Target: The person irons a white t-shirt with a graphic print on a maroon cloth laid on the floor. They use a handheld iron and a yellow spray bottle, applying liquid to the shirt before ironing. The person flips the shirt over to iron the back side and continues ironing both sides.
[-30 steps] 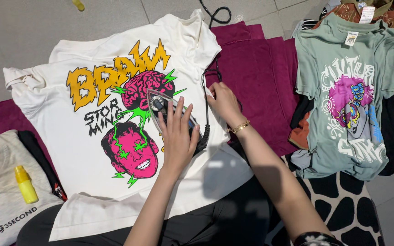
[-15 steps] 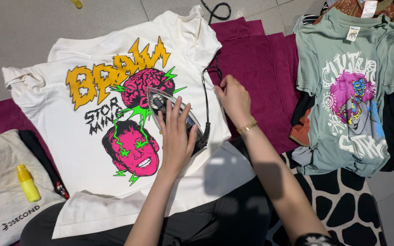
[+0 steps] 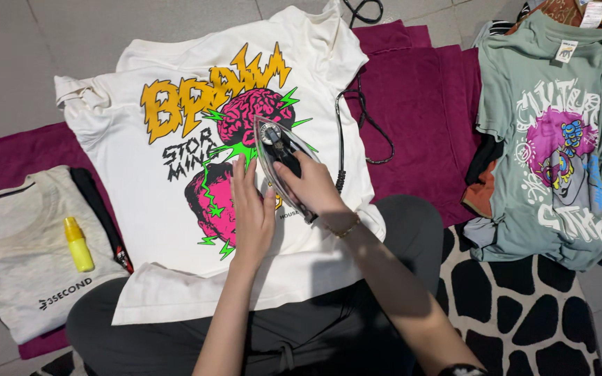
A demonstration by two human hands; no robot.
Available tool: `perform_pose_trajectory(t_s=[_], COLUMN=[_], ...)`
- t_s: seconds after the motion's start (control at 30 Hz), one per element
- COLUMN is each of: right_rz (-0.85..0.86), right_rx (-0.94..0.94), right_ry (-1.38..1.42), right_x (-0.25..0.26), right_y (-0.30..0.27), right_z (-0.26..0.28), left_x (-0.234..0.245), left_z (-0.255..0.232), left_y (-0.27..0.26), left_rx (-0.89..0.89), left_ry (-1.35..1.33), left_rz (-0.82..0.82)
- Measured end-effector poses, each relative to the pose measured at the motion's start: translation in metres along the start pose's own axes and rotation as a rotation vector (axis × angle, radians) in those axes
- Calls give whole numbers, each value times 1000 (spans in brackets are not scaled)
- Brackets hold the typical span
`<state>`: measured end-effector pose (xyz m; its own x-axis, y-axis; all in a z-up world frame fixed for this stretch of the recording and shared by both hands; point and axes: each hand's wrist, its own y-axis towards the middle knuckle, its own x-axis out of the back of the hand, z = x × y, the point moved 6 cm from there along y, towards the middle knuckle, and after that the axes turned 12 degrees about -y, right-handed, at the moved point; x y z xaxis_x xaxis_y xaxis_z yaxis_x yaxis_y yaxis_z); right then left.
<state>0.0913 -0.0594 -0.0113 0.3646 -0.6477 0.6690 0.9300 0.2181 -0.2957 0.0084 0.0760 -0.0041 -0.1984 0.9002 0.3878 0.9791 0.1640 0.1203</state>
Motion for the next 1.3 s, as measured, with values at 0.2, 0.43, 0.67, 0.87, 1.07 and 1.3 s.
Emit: perform_pose_trajectory(t_s=[0.2, 0.43, 0.67, 0.87, 1.07, 1.3], right_rz=[30, -212, -406, -134, -363, -237], right_rx=[19, -43, -13, 88, 124, 119], right_ry=[-163, -287, -277, -318, -396, -281], right_x=[10, 59, 85, 83, 104, 126], right_y=[-10, -13, 9, -8, 8, 27], right_z=[-11, -44, -57, -58, -63, -69], left_x=[-8, -30, -50, -56, -56, -58], left_z=[23, 34, 34, 35, 34, 28], left_y=[-7, -10, -11, -13, -12, -11], left_rx=[75, 125, 138, 157, 134, 144], left_ry=[-33, 44, 103, 165, 186, 184], left_rz=[58, 152, 231, 266, 271, 277])
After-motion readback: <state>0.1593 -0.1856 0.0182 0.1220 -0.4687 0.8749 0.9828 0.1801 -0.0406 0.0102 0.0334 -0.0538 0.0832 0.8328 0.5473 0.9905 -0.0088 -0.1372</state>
